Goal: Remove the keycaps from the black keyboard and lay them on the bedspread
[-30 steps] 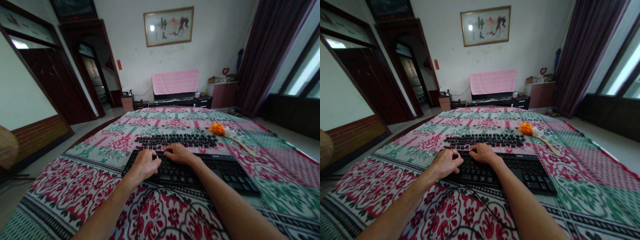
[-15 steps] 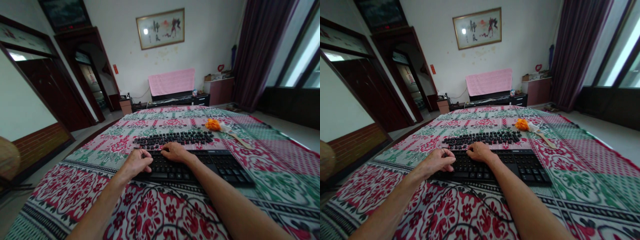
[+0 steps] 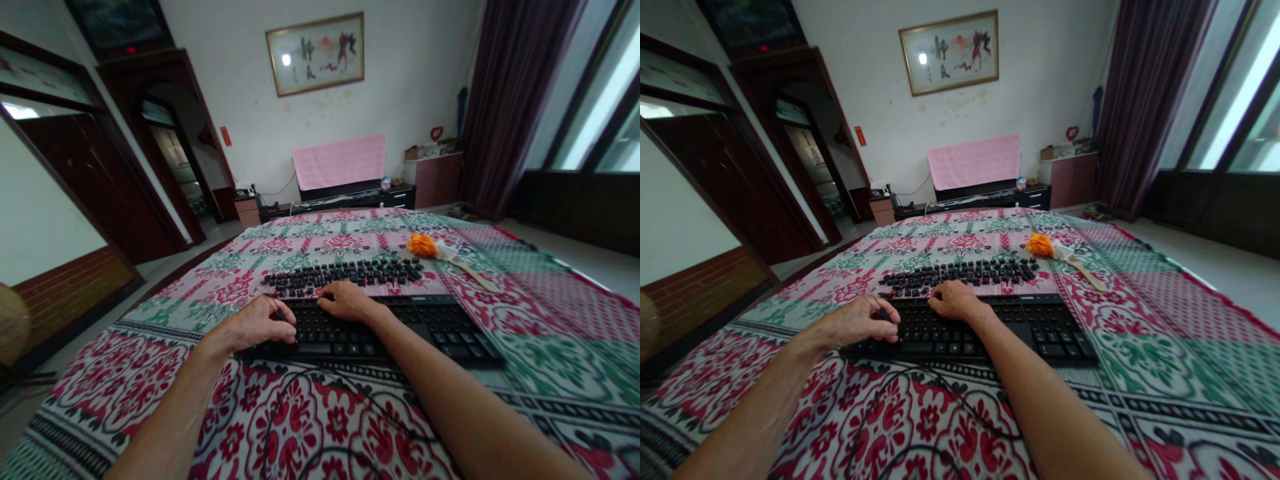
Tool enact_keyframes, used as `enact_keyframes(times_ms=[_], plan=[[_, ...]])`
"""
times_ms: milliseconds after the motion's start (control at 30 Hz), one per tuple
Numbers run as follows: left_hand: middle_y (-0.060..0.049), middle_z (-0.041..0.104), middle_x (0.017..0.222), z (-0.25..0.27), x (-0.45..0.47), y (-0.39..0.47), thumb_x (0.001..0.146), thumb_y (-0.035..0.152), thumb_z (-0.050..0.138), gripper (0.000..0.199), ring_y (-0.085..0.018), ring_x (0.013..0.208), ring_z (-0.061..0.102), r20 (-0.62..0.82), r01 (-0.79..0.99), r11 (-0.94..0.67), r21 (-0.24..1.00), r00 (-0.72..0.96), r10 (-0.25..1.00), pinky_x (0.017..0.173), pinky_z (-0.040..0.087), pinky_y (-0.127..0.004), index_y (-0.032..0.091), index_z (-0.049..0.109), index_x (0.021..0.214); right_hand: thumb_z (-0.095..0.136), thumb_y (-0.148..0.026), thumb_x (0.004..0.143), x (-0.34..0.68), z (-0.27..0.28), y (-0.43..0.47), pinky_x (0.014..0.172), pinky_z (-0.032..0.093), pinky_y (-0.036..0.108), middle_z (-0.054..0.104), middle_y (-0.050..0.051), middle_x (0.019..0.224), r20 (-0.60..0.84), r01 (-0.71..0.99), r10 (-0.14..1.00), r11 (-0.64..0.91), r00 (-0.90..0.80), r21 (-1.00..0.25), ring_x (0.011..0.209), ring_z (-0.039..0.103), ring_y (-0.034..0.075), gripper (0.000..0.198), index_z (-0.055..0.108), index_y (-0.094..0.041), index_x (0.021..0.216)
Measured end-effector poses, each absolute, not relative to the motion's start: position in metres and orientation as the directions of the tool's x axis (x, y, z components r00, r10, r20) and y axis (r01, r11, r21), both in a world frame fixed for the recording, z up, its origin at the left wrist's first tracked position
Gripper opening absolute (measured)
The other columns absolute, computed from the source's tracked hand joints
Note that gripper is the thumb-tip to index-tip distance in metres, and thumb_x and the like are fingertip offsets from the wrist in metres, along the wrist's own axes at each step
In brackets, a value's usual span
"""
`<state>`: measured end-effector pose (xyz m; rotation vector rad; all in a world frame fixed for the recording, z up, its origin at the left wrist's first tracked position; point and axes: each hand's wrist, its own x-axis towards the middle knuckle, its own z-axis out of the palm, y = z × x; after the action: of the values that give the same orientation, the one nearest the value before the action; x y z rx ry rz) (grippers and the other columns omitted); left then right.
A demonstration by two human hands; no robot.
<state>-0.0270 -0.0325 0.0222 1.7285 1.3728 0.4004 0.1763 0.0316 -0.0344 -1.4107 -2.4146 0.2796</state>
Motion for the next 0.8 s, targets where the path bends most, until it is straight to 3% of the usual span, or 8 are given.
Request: enact_keyframes(times_ms=[300,567,800], plan=[[-0.004,0.070,0.066,0.032,-0.036,-0.030,0.062,0.029,0.061,0.020,-0.017,0.071,0.063,-0.188,0.671,-0.126,0.731,0.376,0.908,0.065,0.044,-0.023,0.017,0.062,0.077,0.041,-0.039,0.080,0.176,-0.035,0.031,0.064,0.039,0.023,0.068,0.003,0.087,0.198,0.810,0.870,0.492,-0.451,-0.318,0.076,0.060,0.017,0.032,0.067,-0.025,0.091],[-0.007,0.070,0.067,0.028,-0.019,-0.031,0.064,0.032,0.058,0.023,-0.018,0.070,0.065,-0.223,0.612,0.067,0.788,0.182,0.958,0.061,0.048,-0.024,0.012,0.061,0.075,0.041,-0.041,0.080,0.177,-0.038,0.034,0.067,0.040,0.024,0.068,0.003,0.088,0.190,0.811,0.870,0.493,-0.455,-0.315,0.078,0.060,0.017,0.032,0.067,-0.026,0.092],[-0.009,0.069,0.065,0.020,-0.007,-0.032,0.065,0.033,0.057,0.023,-0.017,0.064,0.065,-0.192,0.635,0.069,0.770,0.126,0.973,0.057,0.048,-0.023,0.012,0.058,0.073,0.041,-0.039,0.080,0.176,-0.034,0.031,0.066,0.040,0.023,0.068,0.002,0.088,0.193,0.810,0.869,0.494,-0.455,-0.316,0.078,0.060,0.017,0.031,0.067,-0.025,0.091]])
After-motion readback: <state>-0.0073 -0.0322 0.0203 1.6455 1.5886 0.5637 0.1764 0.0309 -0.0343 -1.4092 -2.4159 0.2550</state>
